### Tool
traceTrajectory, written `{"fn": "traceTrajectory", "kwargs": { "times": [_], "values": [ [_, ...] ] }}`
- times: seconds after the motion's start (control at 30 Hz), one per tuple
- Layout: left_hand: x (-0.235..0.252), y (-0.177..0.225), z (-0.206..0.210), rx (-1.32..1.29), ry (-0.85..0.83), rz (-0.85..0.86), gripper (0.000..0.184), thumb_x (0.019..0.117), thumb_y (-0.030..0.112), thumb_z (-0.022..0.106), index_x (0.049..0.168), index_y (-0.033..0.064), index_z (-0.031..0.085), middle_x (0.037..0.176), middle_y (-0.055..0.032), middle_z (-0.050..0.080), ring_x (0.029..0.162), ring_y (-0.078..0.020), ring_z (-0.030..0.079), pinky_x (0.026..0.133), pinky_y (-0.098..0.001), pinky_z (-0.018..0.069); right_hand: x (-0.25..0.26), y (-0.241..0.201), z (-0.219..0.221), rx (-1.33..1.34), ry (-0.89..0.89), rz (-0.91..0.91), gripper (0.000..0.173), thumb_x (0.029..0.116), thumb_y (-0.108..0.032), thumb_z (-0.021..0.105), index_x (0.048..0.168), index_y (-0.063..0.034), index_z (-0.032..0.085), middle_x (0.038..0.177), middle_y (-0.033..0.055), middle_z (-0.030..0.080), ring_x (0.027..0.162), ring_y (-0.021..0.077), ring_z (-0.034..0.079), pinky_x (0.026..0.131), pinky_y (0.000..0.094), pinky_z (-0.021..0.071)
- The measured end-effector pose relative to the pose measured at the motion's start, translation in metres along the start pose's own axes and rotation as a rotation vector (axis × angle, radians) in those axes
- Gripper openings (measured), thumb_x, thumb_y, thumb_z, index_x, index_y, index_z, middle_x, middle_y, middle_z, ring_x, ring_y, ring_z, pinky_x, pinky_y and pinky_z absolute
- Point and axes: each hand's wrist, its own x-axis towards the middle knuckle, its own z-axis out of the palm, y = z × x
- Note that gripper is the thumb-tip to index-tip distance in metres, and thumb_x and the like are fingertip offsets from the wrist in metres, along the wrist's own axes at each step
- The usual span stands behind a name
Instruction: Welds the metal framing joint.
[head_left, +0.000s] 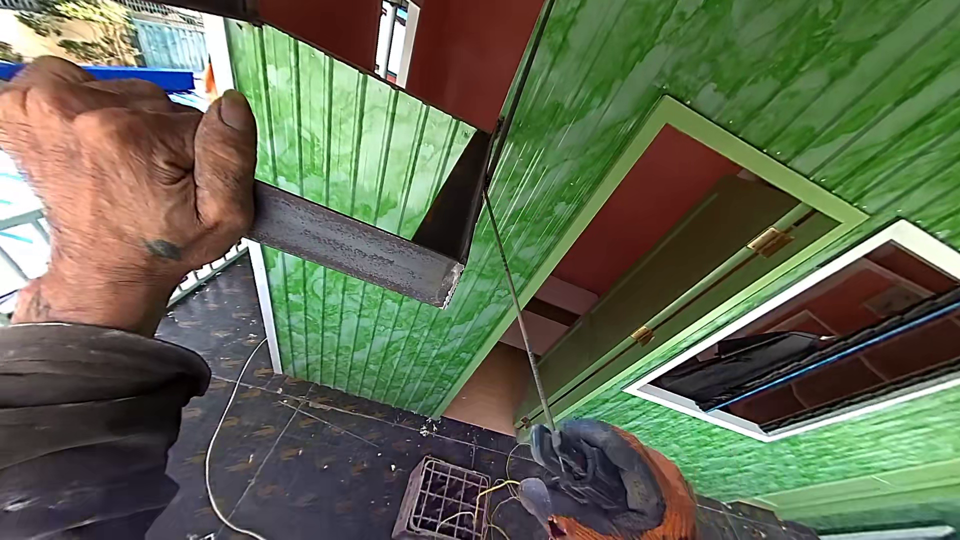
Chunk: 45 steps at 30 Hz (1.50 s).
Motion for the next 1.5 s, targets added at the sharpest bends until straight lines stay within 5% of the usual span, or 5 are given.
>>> {"fn": "traceTrajectory", "kwargs": {
  "times": [0.3, 0.83, 1.03, 1.17, 1.5],
  "values": [
    [0.000, 0.000, 0.002, -0.016, 0.009, 0.002, 0.060, 0.1093, 0.039, 0.037, 0.059, 0.0072, 0.032, 0.052, -0.0155, 0.040, 0.053, -0.0343, 0.046, 0.061, -0.0547, 0.0342, 0.000, -0.011, -0.011, 0.237, 0.185, 0.115, 0.055, 0.0786, -0.021, 0.089, 0.127, -0.0264, 0.064, 0.107, -0.0187, 0.071, 0.094, -0.0059, 0.066, 0.083, 0.0152, 0.0584],
    [0.002, 0.006, 0.001, 0.026, 0.034, 0.039, 0.059, 0.1101, 0.038, 0.033, 0.060, 0.0073, 0.029, 0.052, -0.0165, 0.036, 0.051, -0.0369, 0.043, 0.058, -0.0540, 0.0315, 0.016, -0.008, 0.007, 0.201, 0.135, 0.097, 0.051, 0.0793, -0.018, 0.088, 0.123, -0.0139, 0.062, 0.101, -0.0151, 0.071, 0.087, -0.0063, 0.067, 0.079, 0.0165, 0.0600],
    [0.004, 0.016, -0.003, 0.059, 0.046, 0.044, 0.058, 0.1097, 0.035, 0.034, 0.059, 0.0071, 0.028, 0.051, -0.0173, 0.035, 0.051, -0.0380, 0.043, 0.058, -0.0540, 0.0311, 0.016, -0.005, 0.007, 0.192, 0.171, 0.131, 0.056, 0.0771, -0.022, 0.090, 0.114, 0.0083, 0.060, 0.097, -0.0001, 0.073, 0.085, 0.0005, 0.070, 0.083, 0.0212, 0.0607],
    [0.004, 0.017, -0.003, 0.051, 0.054, 0.045, 0.059, 0.1099, 0.035, 0.035, 0.058, 0.0068, 0.028, 0.050, -0.0175, 0.035, 0.051, -0.0381, 0.043, 0.060, -0.0547, 0.0317, 0.009, 0.002, 0.001, 0.463, 0.215, 0.234, 0.052, 0.0789, -0.024, 0.089, 0.124, -0.0213, 0.062, 0.097, -0.0117, 0.072, 0.082, -0.0005, 0.068, 0.071, 0.0207, 0.0607],
    [0.005, 0.016, -0.004, 0.044, 0.038, 0.051, 0.059, 0.1097, 0.037, 0.033, 0.059, 0.0066, 0.029, 0.050, -0.0172, 0.036, 0.050, -0.0381, 0.043, 0.058, -0.0549, 0.0314, -0.003, -0.009, 0.000, 0.236, 0.128, 0.136, 0.053, 0.0767, -0.019, 0.090, 0.123, -0.0246, 0.064, 0.107, -0.0199, 0.071, 0.092, -0.0076, 0.067, 0.082, 0.0159, 0.0592]
  ]
}}
